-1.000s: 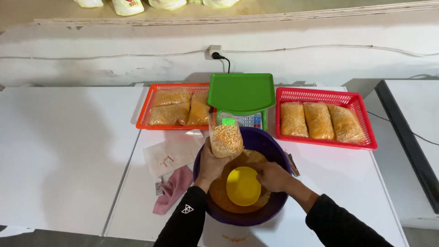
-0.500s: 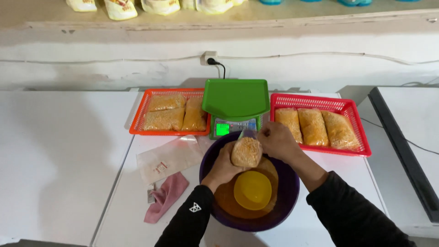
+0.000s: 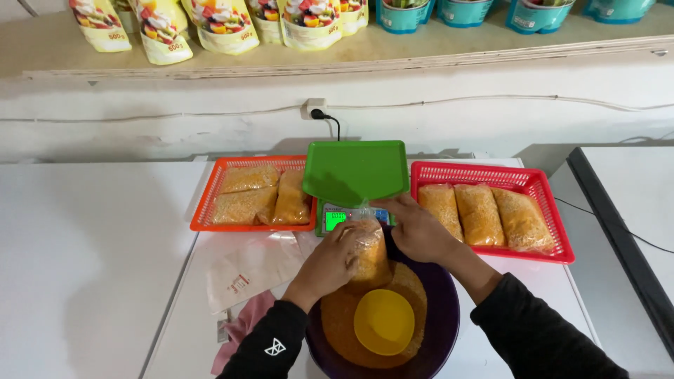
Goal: Packaging, weighing, and preparing to seal a grainy food product from a bowl into plastic bags.
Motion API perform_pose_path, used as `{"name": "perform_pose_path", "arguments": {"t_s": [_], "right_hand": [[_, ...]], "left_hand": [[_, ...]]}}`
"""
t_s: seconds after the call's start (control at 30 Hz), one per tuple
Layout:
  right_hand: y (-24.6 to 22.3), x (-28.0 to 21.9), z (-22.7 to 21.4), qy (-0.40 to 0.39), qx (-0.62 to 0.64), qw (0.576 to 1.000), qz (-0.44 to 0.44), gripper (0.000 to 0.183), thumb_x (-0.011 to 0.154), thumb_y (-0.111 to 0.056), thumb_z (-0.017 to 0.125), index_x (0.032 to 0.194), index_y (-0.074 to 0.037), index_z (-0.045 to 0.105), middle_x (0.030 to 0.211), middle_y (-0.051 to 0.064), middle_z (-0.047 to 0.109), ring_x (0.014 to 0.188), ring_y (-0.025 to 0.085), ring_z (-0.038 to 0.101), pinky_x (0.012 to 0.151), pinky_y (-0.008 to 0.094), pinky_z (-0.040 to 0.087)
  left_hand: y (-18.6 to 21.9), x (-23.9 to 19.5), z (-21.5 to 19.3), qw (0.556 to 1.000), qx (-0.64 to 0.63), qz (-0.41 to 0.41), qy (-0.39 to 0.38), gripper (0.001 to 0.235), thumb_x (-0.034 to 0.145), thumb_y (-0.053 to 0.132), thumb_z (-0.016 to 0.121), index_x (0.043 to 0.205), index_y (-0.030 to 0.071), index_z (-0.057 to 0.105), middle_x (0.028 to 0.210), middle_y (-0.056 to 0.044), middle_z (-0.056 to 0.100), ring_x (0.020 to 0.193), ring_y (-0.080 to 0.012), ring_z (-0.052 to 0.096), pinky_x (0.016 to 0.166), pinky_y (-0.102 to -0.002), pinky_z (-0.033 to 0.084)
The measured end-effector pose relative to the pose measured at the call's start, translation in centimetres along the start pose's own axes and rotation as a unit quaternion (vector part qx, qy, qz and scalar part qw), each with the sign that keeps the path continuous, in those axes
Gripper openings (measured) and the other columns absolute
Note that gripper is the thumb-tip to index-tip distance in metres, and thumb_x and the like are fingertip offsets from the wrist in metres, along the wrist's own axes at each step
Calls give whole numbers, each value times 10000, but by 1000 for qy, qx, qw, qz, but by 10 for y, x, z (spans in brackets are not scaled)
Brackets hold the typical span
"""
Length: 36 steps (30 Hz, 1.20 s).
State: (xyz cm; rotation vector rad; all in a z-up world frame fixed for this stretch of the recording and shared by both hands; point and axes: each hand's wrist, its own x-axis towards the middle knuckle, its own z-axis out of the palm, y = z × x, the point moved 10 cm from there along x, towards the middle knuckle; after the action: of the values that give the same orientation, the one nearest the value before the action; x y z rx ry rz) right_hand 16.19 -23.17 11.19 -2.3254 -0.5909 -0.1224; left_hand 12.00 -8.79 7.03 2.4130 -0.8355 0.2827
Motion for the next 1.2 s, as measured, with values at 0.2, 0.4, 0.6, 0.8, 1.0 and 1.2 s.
{"name": "perform_pose_path", "arguments": {"t_s": [0.2, 0.4, 0.6, 0.8, 1.0, 1.2], "right_hand": [[27, 23, 44, -75, -46, 989, -118, 654, 754, 97, 526, 1317, -220, 631, 1484, 245, 384, 1217, 507, 551, 1012, 638, 499], [26, 49, 54, -125, -104, 977, -135, 374, 763, -20, 630, 1037, -259, 717, 1591, 185, 308, 1342, 547, 456, 1084, 669, 396], [49, 54, 57, -134, -221, 955, -147, 79, 821, -297, 685, 853, -239, 727, 1356, 77, 544, 1180, 434, 586, 946, 546, 525], [35, 32, 26, -154, -112, 972, -136, 185, 900, -319, 687, 840, -145, 704, 893, 104, 712, 923, 393, 703, 809, 523, 577], [-16, -6, -10, -122, -108, 966, -200, 191, 938, -269, 670, 787, -158, 635, 774, 21, 639, 849, 311, 691, 751, 426, 580], [-64, -26, -31, -1, -185, 932, -312, 240, 980, -272, 649, 780, -150, 598, 837, 18, 547, 844, 301, 623, 704, 395, 530]], "left_hand": [[1, 14, -13, 998, 59, 7, 33, 340, 809, 157, 692, 1137, 209, 619, 1261, -43, 571, 1041, -381, 684, 784, -473, 624], [-34, 30, -4, 999, 32, 7, 17, 289, 712, 266, 743, 984, 205, 666, 1363, -148, 502, 1076, -517, 619, 829, -558, 582], [-58, 42, -7, 982, 175, -37, -62, 246, 775, 357, 601, 783, 148, 730, 1151, -101, 593, 954, -423, 614, 755, -499, 550], [-44, 22, -30, 985, 83, -126, -81, 311, 905, 264, 528, 960, 78, 770, 993, -127, 694, 1023, -329, 586, 822, -376, 487], [10, 13, -61, 991, 96, -9, -97, 249, 937, 236, 584, 827, 61, 724, 868, -131, 683, 917, -364, 636, 782, -473, 522], [20, 13, -61, 981, 177, 70, -24, 303, 967, 232, 530, 730, 97, 661, 760, -69, 603, 846, -302, 591, 739, -438, 495]]}}
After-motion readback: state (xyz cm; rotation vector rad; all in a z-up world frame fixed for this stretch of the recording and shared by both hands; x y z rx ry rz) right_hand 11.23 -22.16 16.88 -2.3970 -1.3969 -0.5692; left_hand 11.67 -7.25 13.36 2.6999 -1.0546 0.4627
